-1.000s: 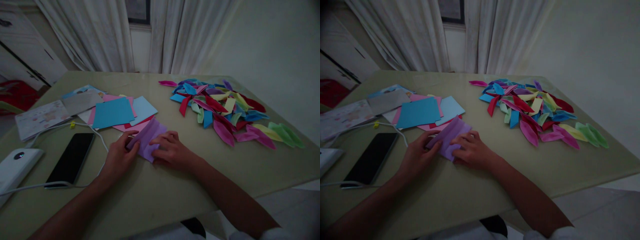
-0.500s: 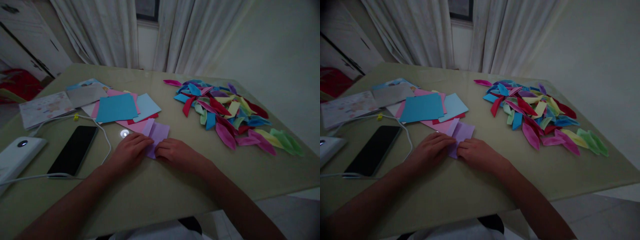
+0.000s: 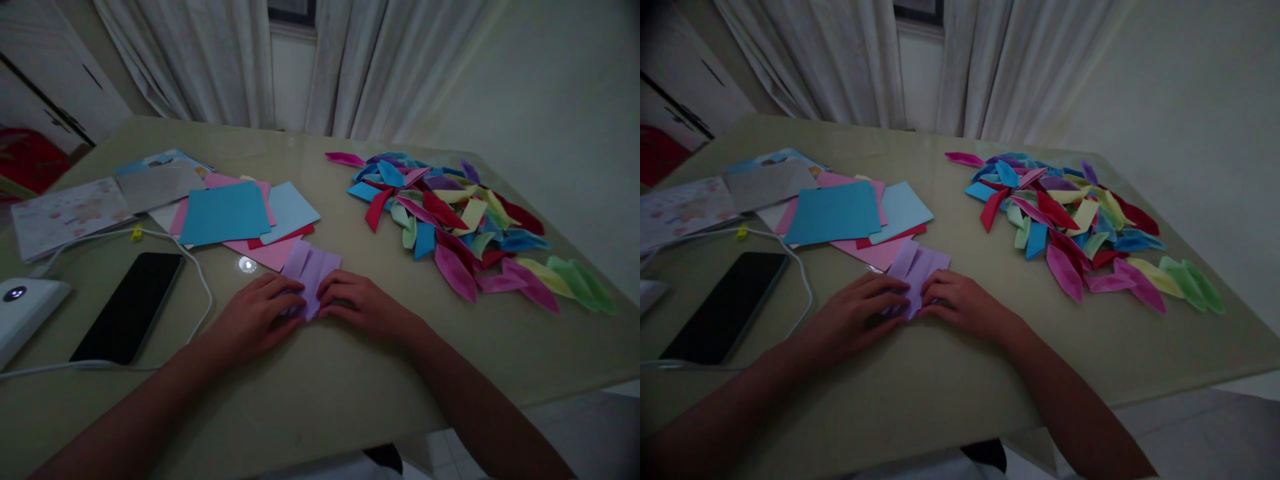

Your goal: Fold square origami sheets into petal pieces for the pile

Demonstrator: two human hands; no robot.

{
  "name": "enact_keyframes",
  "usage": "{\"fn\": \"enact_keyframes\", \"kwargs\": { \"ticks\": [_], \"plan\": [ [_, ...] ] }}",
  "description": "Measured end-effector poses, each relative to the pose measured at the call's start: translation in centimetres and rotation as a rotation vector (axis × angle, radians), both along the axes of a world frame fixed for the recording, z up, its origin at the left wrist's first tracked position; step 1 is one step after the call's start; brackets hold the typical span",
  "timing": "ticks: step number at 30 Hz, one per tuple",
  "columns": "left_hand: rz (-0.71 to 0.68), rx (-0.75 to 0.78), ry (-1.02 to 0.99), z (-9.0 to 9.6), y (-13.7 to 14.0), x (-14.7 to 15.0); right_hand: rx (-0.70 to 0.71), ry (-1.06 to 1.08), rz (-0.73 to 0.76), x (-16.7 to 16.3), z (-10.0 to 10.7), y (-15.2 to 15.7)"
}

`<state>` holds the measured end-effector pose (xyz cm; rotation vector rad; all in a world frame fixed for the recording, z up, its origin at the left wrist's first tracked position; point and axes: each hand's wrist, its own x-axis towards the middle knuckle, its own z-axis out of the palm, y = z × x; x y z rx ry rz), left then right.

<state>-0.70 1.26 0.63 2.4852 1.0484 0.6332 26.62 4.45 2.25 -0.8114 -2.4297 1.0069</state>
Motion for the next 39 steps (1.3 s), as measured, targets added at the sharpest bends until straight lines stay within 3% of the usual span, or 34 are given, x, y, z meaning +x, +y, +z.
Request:
{"fn": "enact_keyframes", "kwargs": {
  "ticks": [15,24,30,34,39],
  "plan": [
    [0.084,-0.021,-0.060,-0.8,-0.8,0.3,-0.020,0.014,-0.164,-1.0,-0.5,-0.8],
    [-0.030,0.191,0.024,-0.4,-1.7,1.0,-0.021,0.021,-0.202,-1.1,-0.9,-0.9],
    [-0.073,0.168,0.091,0.4,-2.0,0.9,-0.020,0.005,-0.202,-1.3,-0.7,-1.0],
    [-0.140,0.233,0.157,0.7,-2.2,0.8,-0.019,0.003,-0.192,-1.3,-0.5,-1.0],
    [-0.122,0.226,0.152,0.9,-2.5,0.8,-0.050,-0.038,-0.193,-1.2,-0.2,-0.9]
  ]
}}
